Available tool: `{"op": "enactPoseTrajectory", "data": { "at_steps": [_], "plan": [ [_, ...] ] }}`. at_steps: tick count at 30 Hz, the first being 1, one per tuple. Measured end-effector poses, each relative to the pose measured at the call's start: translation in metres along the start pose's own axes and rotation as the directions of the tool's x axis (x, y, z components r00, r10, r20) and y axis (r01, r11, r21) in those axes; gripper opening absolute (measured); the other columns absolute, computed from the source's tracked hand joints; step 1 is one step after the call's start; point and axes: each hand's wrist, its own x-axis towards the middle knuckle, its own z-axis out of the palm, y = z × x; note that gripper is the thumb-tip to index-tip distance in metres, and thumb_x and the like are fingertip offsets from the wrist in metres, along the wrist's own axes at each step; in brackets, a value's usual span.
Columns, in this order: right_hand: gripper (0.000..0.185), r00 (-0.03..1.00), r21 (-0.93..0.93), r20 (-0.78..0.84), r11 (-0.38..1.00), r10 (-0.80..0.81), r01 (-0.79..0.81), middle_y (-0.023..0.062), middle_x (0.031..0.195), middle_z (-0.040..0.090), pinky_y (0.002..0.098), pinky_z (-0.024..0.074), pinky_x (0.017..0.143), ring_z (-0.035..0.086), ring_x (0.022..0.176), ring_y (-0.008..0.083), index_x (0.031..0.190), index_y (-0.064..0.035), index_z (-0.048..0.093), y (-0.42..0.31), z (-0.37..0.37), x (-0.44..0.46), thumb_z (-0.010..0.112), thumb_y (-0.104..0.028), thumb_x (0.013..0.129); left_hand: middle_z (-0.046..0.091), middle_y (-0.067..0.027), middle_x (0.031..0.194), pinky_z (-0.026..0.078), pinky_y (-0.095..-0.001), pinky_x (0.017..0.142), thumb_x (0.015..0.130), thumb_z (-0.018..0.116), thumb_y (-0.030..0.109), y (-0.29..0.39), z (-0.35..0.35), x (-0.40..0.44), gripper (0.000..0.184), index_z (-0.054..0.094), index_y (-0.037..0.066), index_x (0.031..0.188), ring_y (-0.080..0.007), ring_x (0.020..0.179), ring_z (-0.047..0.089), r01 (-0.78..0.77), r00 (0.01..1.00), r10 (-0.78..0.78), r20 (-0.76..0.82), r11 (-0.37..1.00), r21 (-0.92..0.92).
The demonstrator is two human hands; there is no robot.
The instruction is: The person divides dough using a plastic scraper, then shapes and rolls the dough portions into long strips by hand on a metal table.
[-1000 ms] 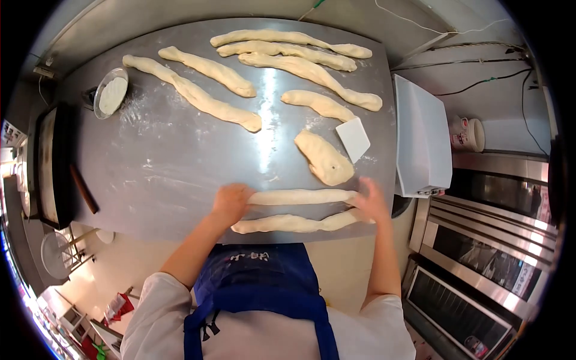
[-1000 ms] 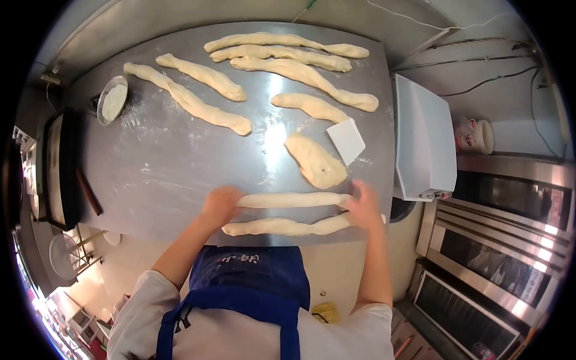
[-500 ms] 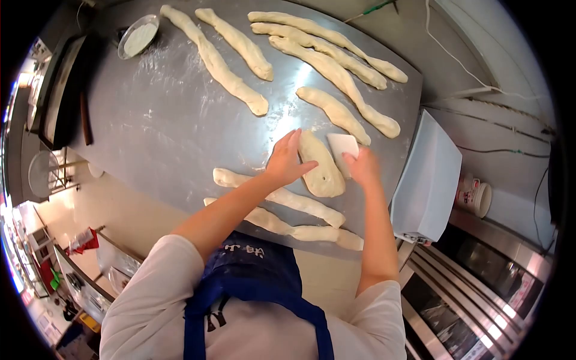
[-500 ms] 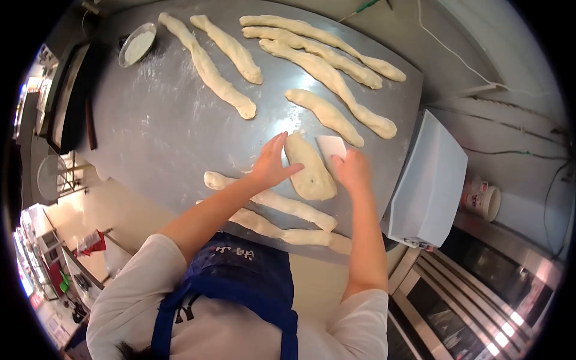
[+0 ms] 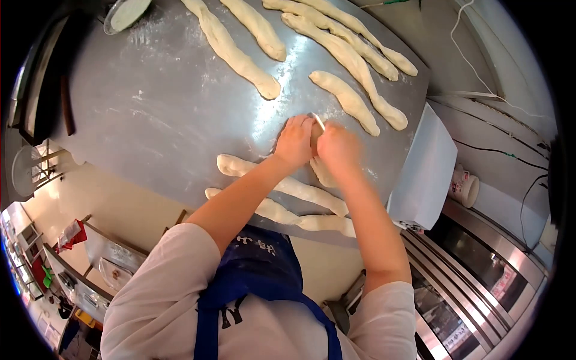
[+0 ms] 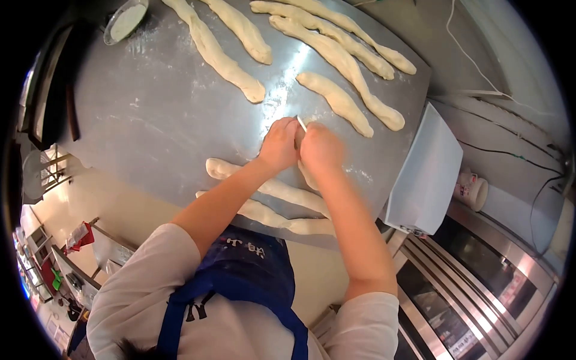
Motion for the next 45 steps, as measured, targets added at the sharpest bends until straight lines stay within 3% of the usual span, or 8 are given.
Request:
{"op": "enactPoseTrajectory", "data": {
  "at_steps": [9,11,13,20,23,27,32,45],
  "plan": [
    [0.019,0.985,-0.015,-0.117,0.992,-0.123,0.122,0.0191,0.101,0.069,0.0478,0.0549,0.078,0.069,0.088,0.0389,0.099,-0.0008,0.067,0.011,0.028,0.008,0.060,-0.014,0.088,0.050,-0.0221,0.136,0.040,-0.0426,0.108,0.080,0.075,0.016,0.031,0.006,-0.060,0.079,0.036,-0.004,0.146,-0.0380,0.126,0.049,0.242,0.967,-0.255,-0.003,0.923,-0.298],
    [0.021,0.982,0.081,-0.168,0.992,-0.082,0.097,0.0191,0.094,0.070,0.0482,0.0548,0.076,0.069,0.084,0.0400,0.097,0.0005,0.067,0.020,0.034,0.013,0.061,-0.017,0.086,0.047,-0.0217,0.143,0.039,-0.0393,0.110,0.090,0.068,0.018,0.047,0.007,-0.076,0.081,0.023,-0.005,0.153,-0.0319,0.132,0.047,0.728,0.670,-0.561,0.485,0.371,-0.576],
    [0.023,0.981,0.098,-0.156,0.987,-0.115,0.131,0.0193,0.090,0.071,0.0484,0.0547,0.075,0.069,0.082,0.0403,0.095,0.0013,0.068,0.035,0.030,0.022,0.062,-0.019,0.085,0.045,-0.0214,0.145,0.040,-0.0384,0.108,0.092,0.066,0.018,0.061,0.002,-0.077,0.081,0.021,-0.005,0.154,-0.0298,0.131,0.048,0.740,0.632,-0.582,0.512,0.256,-0.622],
    [0.028,0.953,0.428,-0.139,0.852,-0.269,0.303,0.0208,0.084,0.070,0.0472,0.0544,0.073,0.068,0.079,0.0415,0.086,-0.0023,0.071,0.044,0.038,0.034,0.069,-0.030,0.081,0.056,-0.0172,0.134,0.045,-0.0381,0.102,0.089,0.068,0.012,0.066,0.037,-0.065,0.067,0.036,-0.005,0.145,-0.0259,0.120,0.056,0.615,0.602,-0.765,0.228,0.262,-0.744],
    [0.029,0.757,0.209,-0.166,0.728,-0.632,0.653,0.0225,0.085,0.070,0.0473,0.0539,0.071,0.068,0.078,0.0418,0.085,-0.0022,0.070,0.034,0.020,0.001,0.069,-0.031,0.083,0.062,-0.0133,0.123,0.046,-0.0386,0.099,0.085,0.071,0.008,0.067,0.034,-0.061,0.057,0.048,-0.003,0.136,-0.0242,0.113,0.059,0.377,0.599,-0.793,0.108,0.161,-0.912],
    [0.029,0.875,0.539,-0.337,0.691,-0.346,0.481,0.0241,0.083,0.069,0.0489,0.0536,0.071,0.067,0.076,0.0428,0.084,0.0001,0.068,0.050,-0.034,-0.008,0.066,-0.029,0.085,0.062,-0.0083,0.114,0.045,-0.0370,0.094,0.082,0.072,0.006,0.070,0.041,-0.065,0.045,0.058,0.001,0.124,-0.0216,0.107,0.058,0.206,0.506,-0.856,0.106,0.000,-0.979],
    [0.029,0.825,-0.022,0.005,0.825,-0.565,0.565,0.0221,0.088,0.069,0.0504,0.0538,0.075,0.068,0.081,0.0417,0.090,0.0019,0.065,0.070,-0.006,-0.016,0.058,-0.026,0.091,0.062,-0.0076,0.113,0.045,-0.0356,0.093,0.082,0.069,0.006,0.079,0.044,-0.074,0.038,0.059,0.003,0.118,-0.0185,0.107,0.058,0.167,0.520,-0.854,0.032,0.065,-0.984],
    [0.031,0.667,0.144,0.192,0.693,-0.720,0.706,0.0152,0.089,0.071,0.0452,0.0543,0.069,0.069,0.079,0.0346,0.088,-0.0066,0.071,0.065,0.025,0.012,0.062,-0.036,0.085,0.062,-0.0096,0.100,0.050,-0.0375,0.086,0.085,0.056,0.007,0.094,0.045,-0.093,0.045,0.053,0.004,0.130,-0.0211,0.096,0.061,0.104,0.548,-0.835,0.055,0.003,-0.995]
  ]
}}
